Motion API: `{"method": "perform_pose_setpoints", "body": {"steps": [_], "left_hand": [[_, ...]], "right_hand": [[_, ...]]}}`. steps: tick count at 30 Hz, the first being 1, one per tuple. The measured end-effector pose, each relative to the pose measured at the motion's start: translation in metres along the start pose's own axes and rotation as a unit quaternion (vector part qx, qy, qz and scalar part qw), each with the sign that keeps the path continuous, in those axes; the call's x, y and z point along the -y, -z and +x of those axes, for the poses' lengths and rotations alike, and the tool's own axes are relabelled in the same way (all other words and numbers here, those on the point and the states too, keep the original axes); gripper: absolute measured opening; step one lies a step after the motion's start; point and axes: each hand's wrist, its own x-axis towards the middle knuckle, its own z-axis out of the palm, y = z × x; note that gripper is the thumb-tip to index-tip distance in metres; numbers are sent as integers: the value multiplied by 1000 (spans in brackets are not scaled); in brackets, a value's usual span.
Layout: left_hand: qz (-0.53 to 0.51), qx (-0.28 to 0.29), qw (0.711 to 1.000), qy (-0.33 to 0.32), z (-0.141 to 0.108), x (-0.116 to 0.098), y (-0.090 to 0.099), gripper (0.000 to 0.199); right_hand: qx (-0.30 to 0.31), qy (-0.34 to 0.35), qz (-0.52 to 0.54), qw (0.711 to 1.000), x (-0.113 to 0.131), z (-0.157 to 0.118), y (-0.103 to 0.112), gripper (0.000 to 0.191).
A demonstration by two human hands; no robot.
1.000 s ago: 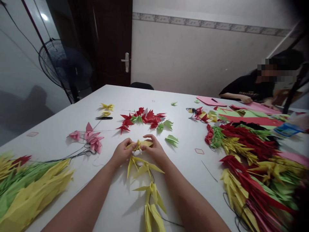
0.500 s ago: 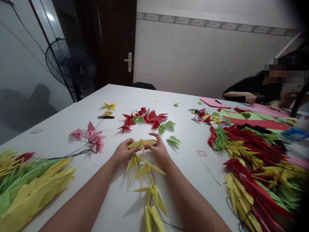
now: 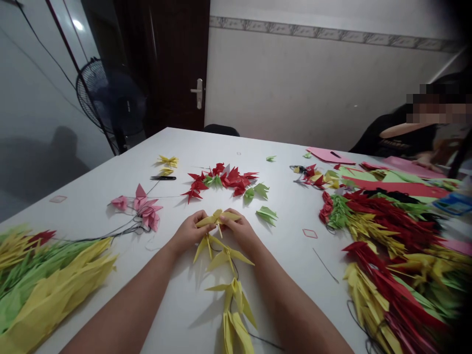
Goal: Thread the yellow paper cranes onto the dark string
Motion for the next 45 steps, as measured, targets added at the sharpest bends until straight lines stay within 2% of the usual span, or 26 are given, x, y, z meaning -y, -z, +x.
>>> {"method": "perform_pose_setpoints", "body": {"steps": [10, 21, 27, 33, 40, 42, 45], "left_hand": [[3, -6, 1000, 20, -1, -1, 0, 35], [-76, -42, 996, 24, 0, -5, -1, 36], [-34, -69, 997, 23, 6, 4, -3, 39], [-24, -80, 996, 9, 7, 6, -5, 56], [-24, -64, 998, -8, 3, 6, -8, 82], [-34, -90, 995, -5, 5, 8, -8, 78], [-43, -150, 988, -7, 9, 13, -7, 53]], "right_hand": [[6, 7, -30, 1000, -3, 2, -3, 31], [17, 20, 7, 1000, -7, 2, 3, 25], [-50, 26, -13, 998, -8, 3, -2, 23], [-118, 37, -23, 992, -9, 7, -3, 22], [-150, 31, -92, 984, -15, 12, -3, 14], [-149, 25, -95, 984, -16, 13, -2, 12], [-130, 15, -92, 987, -17, 13, -2, 14]]}}
